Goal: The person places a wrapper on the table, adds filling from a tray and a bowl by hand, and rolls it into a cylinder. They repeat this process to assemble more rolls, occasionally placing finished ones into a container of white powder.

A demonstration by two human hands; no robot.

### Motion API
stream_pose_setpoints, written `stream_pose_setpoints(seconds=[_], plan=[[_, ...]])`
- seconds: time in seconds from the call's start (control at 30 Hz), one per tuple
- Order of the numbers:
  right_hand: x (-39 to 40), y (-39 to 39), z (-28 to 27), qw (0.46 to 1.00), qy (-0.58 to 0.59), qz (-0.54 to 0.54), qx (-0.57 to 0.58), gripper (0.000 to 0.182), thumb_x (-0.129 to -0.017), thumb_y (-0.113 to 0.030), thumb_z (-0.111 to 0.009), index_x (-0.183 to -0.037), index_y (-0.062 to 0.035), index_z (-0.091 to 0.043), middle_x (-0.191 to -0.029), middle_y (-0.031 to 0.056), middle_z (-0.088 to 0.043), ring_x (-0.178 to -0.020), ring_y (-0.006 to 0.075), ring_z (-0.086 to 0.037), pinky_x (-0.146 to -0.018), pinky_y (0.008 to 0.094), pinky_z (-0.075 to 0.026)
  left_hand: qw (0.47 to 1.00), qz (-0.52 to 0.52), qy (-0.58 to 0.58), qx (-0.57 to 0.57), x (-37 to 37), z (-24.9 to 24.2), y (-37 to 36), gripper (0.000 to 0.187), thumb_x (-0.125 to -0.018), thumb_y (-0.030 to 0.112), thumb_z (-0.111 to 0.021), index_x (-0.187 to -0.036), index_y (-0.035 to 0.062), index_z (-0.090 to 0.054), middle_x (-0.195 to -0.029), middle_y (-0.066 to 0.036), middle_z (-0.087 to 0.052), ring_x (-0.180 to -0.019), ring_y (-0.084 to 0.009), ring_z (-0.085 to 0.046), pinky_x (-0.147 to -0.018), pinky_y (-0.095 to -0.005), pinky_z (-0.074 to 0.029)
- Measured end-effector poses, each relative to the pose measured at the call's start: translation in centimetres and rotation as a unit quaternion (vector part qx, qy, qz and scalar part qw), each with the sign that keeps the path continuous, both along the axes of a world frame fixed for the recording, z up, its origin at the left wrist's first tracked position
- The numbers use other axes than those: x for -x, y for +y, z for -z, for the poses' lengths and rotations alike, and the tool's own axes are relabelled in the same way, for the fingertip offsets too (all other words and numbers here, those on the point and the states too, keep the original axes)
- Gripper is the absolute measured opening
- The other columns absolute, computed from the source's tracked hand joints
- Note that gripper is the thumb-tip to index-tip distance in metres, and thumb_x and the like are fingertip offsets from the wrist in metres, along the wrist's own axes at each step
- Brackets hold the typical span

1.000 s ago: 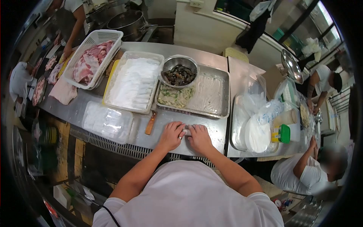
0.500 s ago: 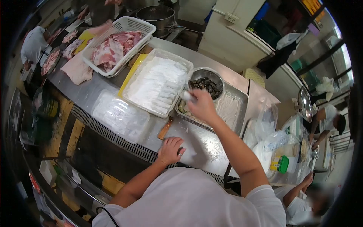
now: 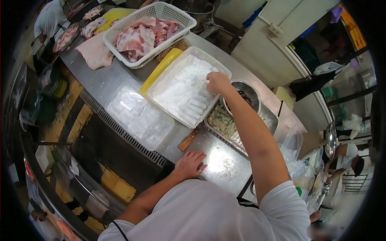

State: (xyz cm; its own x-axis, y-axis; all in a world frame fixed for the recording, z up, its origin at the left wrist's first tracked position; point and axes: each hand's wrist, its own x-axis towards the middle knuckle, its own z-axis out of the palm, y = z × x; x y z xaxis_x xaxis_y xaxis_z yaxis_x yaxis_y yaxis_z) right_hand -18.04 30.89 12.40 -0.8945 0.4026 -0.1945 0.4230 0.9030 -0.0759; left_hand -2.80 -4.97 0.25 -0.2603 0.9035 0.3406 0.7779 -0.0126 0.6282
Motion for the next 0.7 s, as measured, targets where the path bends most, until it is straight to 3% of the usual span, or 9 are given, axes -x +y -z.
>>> stream_pose_setpoints(seconds=[0.2,0.33,0.4,0.47,0.53,0.7], plan=[[0.5,-0.1,1.5,0.998,-0.04,-0.029,-0.041,0.047,-0.082,-0.014,-0.069,-0.128,-0.0121,-0.081,-0.122,0.0212,-0.08,-0.114,0.0391,-0.075,-0.101,0.0458,-0.058,1.0,0.009,-0.001,0.002,0.3,-0.3,0.1,0.046,-0.101,0.035,-0.071,-0.133,0.0024,-0.068,-0.132,-0.014,-0.069,-0.125,-0.0343,-0.063,-0.111,-0.0489,-0.046],[-2.7,-2.3,-3.3,0.989,0.143,-0.029,0.022,0.04,-0.088,-0.015,-0.069,-0.126,-0.0075,-0.08,-0.116,0.0222,-0.079,-0.114,0.0411,-0.072,-0.103,0.052,-0.052,1.0,0.016,-0.008,0.018,0.1,0.1,0.0,0.046,-0.099,0.035,-0.072,-0.133,0.0032,-0.068,-0.135,-0.014,-0.068,-0.127,-0.0339,-0.062,-0.112,-0.0495,-0.045],[-6.3,-4.3,-5.4,0.957,0.281,-0.031,0.067,0.039,-0.089,-0.013,-0.068,-0.126,-0.0061,-0.079,-0.116,0.0242,-0.077,-0.113,0.044,-0.07,-0.102,0.0518,-0.053,1.0,0.018,-0.008,0.012,0.4,-0.4,0.1,0.046,-0.097,0.034,-0.073,-0.132,0.0041,-0.068,-0.136,-0.013,-0.067,-0.129,-0.0335,-0.061,-0.113,-0.0496,-0.044],[-11.7,-7.7,-7.5,0.946,0.309,0.029,0.098,0.036,-0.09,-0.012,-0.069,-0.124,-0.0032,-0.079,-0.113,0.0254,-0.077,-0.113,0.0462,-0.068,-0.102,0.0512,-0.054,0.999,0.021,-0.017,0.032,0.4,-0.6,0.1,0.047,-0.095,0.031,-0.075,-0.133,0.0053,-0.067,-0.136,-0.013,-0.066,-0.13,-0.0342,-0.06,-0.113,-0.05,-0.043],[-17.5,-9.8,-5.8,0.934,0.329,0.057,0.131,0.033,-0.091,-0.014,-0.072,-0.122,-0.0036,-0.08,-0.114,0.0242,-0.077,-0.112,0.0457,-0.069,-0.103,0.0511,-0.054,0.999,0.024,-0.021,0.041,0.3,-0.6,0.2,0.047,-0.093,0.028,-0.076,-0.133,0.0058,-0.067,-0.136,-0.012,-0.066,-0.13,-0.0347,-0.059,-0.113,-0.0505,-0.043],[-32.3,-17.1,0.7,0.916,0.221,0.229,0.245,0.031,-0.094,-0.016,-0.074,-0.12,-0.0026,-0.081,-0.116,0.0242,-0.076,-0.112,0.0458,-0.069,-0.102,0.0511,-0.055,0.998,0.034,-0.011,0.051,0.1,-0.1,0.4,0.046,-0.092,0.026,-0.078,-0.132,0.005,-0.067,-0.137,-0.013,-0.066,-0.13,-0.036,-0.058,-0.112,-0.0514,-0.042]])
